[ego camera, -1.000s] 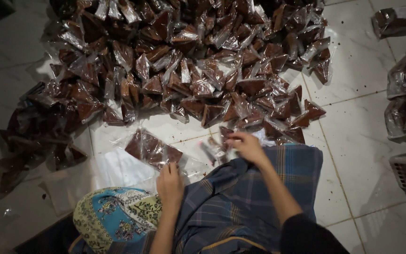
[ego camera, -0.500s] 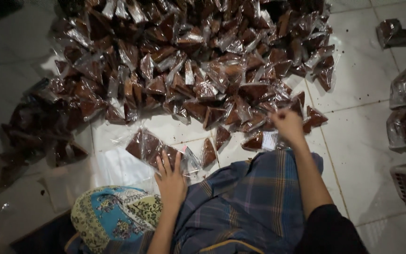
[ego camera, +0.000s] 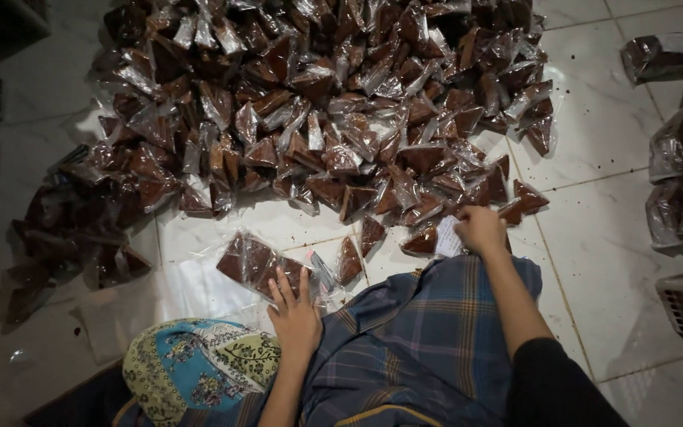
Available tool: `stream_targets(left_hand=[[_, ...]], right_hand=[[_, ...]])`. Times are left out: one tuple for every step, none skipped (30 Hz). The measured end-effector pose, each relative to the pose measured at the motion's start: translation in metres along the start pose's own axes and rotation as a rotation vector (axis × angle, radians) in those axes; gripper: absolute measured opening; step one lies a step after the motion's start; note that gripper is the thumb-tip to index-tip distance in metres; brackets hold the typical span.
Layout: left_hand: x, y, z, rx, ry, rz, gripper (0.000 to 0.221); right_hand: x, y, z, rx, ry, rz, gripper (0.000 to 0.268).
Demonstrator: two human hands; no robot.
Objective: Labeling and packaging individual snacks into plastic bags and sealing them with a lighter.
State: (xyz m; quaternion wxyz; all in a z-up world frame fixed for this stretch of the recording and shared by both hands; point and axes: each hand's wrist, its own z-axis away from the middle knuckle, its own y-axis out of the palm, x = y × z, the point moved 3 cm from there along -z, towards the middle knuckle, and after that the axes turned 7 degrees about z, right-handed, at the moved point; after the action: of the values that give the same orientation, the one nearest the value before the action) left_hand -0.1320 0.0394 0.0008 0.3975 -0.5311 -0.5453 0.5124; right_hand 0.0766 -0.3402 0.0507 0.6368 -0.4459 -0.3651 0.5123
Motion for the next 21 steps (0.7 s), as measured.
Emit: stream_targets(left_hand=[[0.001, 0.001, -0.001, -0.002, -0.004, -0.004, 0.082], [0.001, 0.001, 0.000, -0.004, -0.003, 0.004, 0.081], [0.001, 0.002, 0.002, -0.005, -0.003, 0.012, 0.080], [0.001, 0.001, 0.004, -0.004, 0.000, 0.011, 0.080], [0.001, 0.000, 0.005, -0.006, -0.002, 0.009, 0.085], [0.001, 0.000, 0.001, -0.017, -0.001, 0.009, 0.091], [0.000, 0.000, 0.000, -0.025, 0.006, 0.009, 0.091], [0.000, 0.001, 0.001, -0.008, -0.007, 0.015, 0.091], [0.001, 0.002, 0.002, 0.009, -0.019, 0.020, 0.092], [0.002, 0.002, 0.003, 0.008, -0.025, 0.017, 0.092], [0.003, 0.001, 0.003, -0.008, -0.018, 0.013, 0.091], [0.002, 0.002, 0.002, -0.026, -0.010, 0.012, 0.090], [0.002, 0.001, 0.003, -0.028, -0.014, 0.011, 0.090], [0.002, 0.001, 0.003, -0.022, -0.011, -0.003, 0.093], [0.002, 0.002, 0.003, -0.017, -0.008, -0.018, 0.095], [0.002, 0.001, 0.003, -0.013, -0.007, -0.015, 0.095], [0.002, 0.001, 0.003, -0.003, -0.011, -0.008, 0.095], [0.003, 0.000, 0.001, 0.005, -0.014, -0.001, 0.094], [0.002, 0.002, 0.001, 0.006, -0.012, 0.000, 0.094], [0.002, 0.004, 0.002, 0.009, -0.013, 0.003, 0.095], [0.003, 0.006, 0.003, 0.012, -0.013, 0.005, 0.095]], right_hand=[[-0.003, 0.005, -0.002, -0.001, -0.006, -0.002, 0.032], [-0.008, 0.009, -0.002, -0.079, -0.039, 0.042, 0.025], [-0.013, 0.012, -0.002, -0.158, -0.072, 0.087, 0.021], [-0.010, 0.010, 0.001, -0.158, -0.070, 0.085, 0.021], [-0.007, 0.010, 0.003, -0.072, -0.068, -0.021, 0.021], [-0.004, 0.006, 0.002, 0.004, -0.066, -0.129, 0.020], [-0.007, 0.011, -0.002, -0.005, -0.062, -0.134, 0.020], [-0.007, 0.018, -0.005, 0.037, -0.069, -0.074, 0.030], [-0.007, 0.026, -0.009, 0.079, -0.075, -0.013, 0.043], [-0.002, 0.019, -0.004, 0.080, -0.082, -0.014, 0.043], [0.003, 0.011, 0.001, 0.024, -0.088, -0.038, 0.039], [0.007, 0.002, 0.005, -0.034, -0.093, -0.061, 0.035], [0.009, 0.003, 0.003, -0.034, -0.097, -0.060, 0.035], [0.010, 0.006, 0.001, 0.023, -0.103, -0.044, 0.051], [0.011, 0.008, -0.001, 0.080, -0.109, -0.028, 0.067], [0.006, 0.014, -0.004, 0.082, -0.106, -0.026, 0.067], [0.002, 0.020, -0.008, 0.067, -0.132, -0.017, 0.053], [-0.001, 0.025, -0.012, 0.049, -0.159, -0.011, 0.040], [-0.003, 0.024, -0.010, 0.049, -0.156, -0.010, 0.040], [-0.004, 0.023, -0.008, 0.029, -0.169, -0.043, 0.029], [-0.004, 0.021, -0.006, 0.010, -0.182, -0.076, 0.020]])
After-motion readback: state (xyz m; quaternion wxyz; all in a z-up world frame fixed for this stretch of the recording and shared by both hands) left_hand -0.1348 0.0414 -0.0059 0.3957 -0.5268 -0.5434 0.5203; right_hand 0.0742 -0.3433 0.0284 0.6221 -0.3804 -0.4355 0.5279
